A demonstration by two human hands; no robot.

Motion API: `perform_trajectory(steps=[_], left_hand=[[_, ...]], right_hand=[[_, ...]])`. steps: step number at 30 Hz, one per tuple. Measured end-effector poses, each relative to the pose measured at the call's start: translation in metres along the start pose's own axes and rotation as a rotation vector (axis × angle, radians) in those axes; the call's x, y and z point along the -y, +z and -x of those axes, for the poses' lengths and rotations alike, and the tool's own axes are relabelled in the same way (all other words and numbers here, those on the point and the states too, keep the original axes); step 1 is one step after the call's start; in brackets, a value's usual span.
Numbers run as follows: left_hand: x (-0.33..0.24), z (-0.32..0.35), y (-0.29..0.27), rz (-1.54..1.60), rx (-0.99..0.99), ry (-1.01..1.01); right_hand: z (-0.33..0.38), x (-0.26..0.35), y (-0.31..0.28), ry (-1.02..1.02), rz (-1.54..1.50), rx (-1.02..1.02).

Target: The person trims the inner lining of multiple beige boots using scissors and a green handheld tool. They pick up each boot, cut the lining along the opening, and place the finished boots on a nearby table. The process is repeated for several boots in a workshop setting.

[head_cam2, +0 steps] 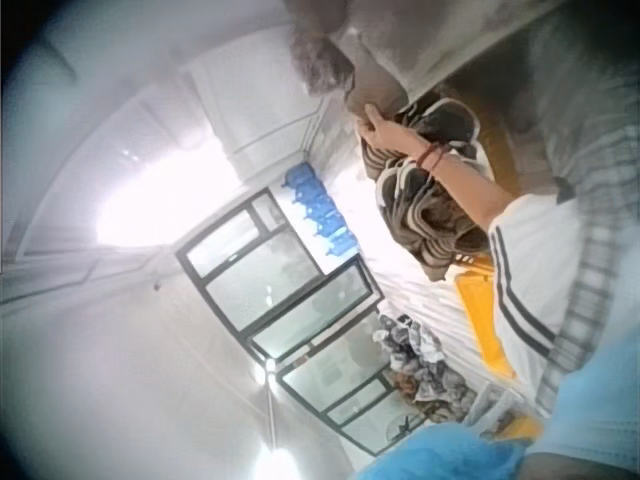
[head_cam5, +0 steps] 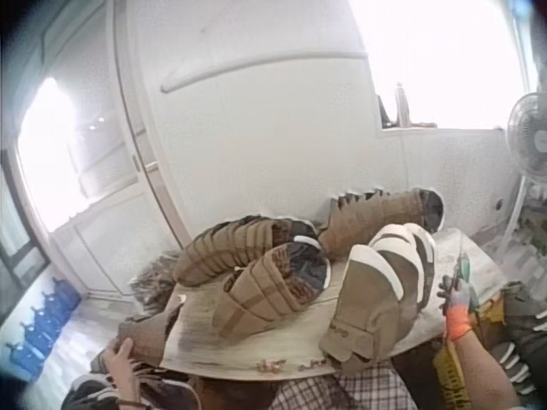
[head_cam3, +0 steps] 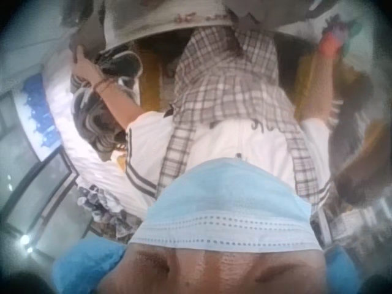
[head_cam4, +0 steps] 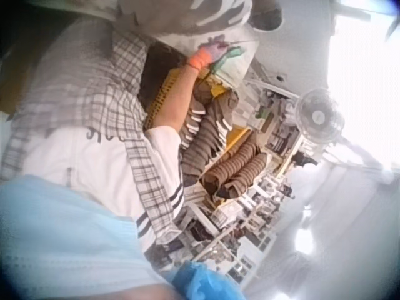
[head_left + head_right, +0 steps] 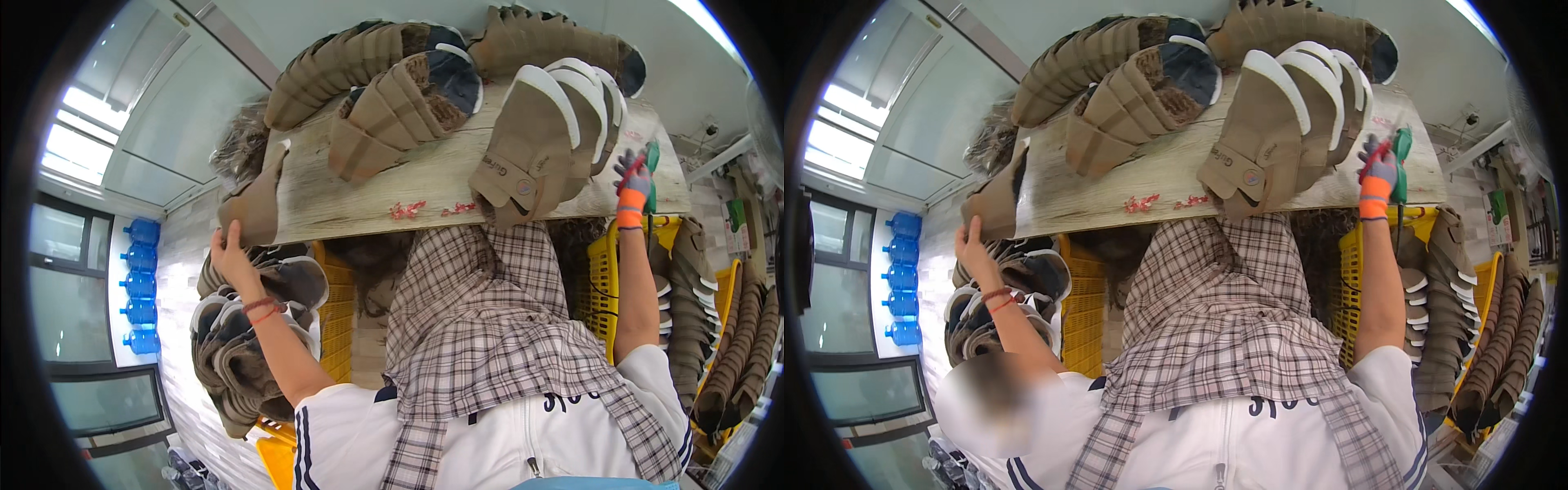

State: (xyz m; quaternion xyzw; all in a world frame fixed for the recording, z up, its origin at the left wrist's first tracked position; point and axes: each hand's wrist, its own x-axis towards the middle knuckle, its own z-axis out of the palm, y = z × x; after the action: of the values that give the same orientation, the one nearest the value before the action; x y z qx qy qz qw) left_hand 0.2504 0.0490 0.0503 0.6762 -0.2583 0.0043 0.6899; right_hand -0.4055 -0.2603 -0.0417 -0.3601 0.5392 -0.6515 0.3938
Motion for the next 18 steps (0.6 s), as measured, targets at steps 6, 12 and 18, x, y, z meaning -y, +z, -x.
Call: perform_trajectory(steps=[6, 12, 18], left_hand=[[-0.072, 0.046, -0.053, 0.540, 0.236, -0.439], [-0.084, 0.126, -0.045, 0.725, 0.434, -0.864], [-0.042, 0.175, -0.041, 0.768, 0.381, -1.071]], right_hand=[[0.059, 0.054, -0.007, -0.230, 0.043, 0.193], [0.226, 0.108, 0.079, -0.348, 0.243, 0.763], [0.286, 0.134, 0.120, -0.959, 0.798, 1.141]])
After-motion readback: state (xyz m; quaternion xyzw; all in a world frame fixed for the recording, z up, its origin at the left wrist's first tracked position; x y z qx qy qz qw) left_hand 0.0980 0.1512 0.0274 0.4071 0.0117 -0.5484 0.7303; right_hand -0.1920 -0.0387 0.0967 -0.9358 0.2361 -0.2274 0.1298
